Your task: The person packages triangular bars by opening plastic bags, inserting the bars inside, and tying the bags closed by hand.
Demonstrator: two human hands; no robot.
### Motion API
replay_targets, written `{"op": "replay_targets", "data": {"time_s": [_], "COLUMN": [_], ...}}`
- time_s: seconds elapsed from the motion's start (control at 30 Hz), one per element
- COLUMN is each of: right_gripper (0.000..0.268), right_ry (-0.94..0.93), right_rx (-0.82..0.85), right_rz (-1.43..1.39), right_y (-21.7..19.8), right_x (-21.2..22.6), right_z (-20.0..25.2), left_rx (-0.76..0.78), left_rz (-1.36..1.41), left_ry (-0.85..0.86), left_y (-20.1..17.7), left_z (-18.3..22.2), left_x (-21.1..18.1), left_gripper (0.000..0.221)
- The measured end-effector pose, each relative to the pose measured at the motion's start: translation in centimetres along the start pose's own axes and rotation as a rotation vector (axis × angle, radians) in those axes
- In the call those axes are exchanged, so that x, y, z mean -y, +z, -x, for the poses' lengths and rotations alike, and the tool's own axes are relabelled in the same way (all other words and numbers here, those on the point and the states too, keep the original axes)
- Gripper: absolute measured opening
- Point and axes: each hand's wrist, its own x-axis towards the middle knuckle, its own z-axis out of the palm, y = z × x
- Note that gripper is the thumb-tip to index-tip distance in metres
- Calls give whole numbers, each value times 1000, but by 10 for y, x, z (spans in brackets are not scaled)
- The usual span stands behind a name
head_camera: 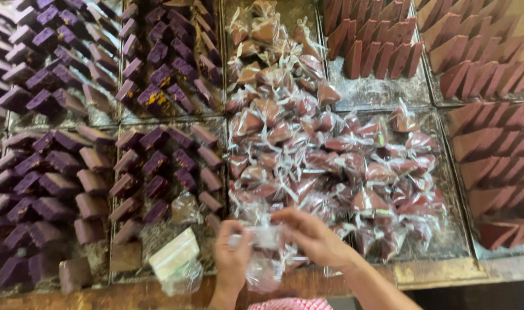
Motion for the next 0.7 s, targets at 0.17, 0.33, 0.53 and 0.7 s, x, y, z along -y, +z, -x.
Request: {"op": "replay_targets", "data": {"time_s": [0.17,0.33,0.53,0.7], "right_gripper": [40,16,45,33], "right_ry": [-12,-429,-621,-164], "right_rx": [407,-300,-509,-406], "right_rz": [678,1813,2363,2192], "right_y": [-72,-232,-354,-359], "right_x": [18,31,9,-5], "right_z": [-68,-248,-345,-352], "left_rx": [-248,-409,-557,-596], "left_rz": [43,-137,-382,-382], "left_ry": [80,265,172,-47], "left_y": [-7,-52,-137,-159], "left_z": [-22,-21,-27,-24], "left_x": [5,46,130,144], "left_gripper": [15,34,35,37]}}
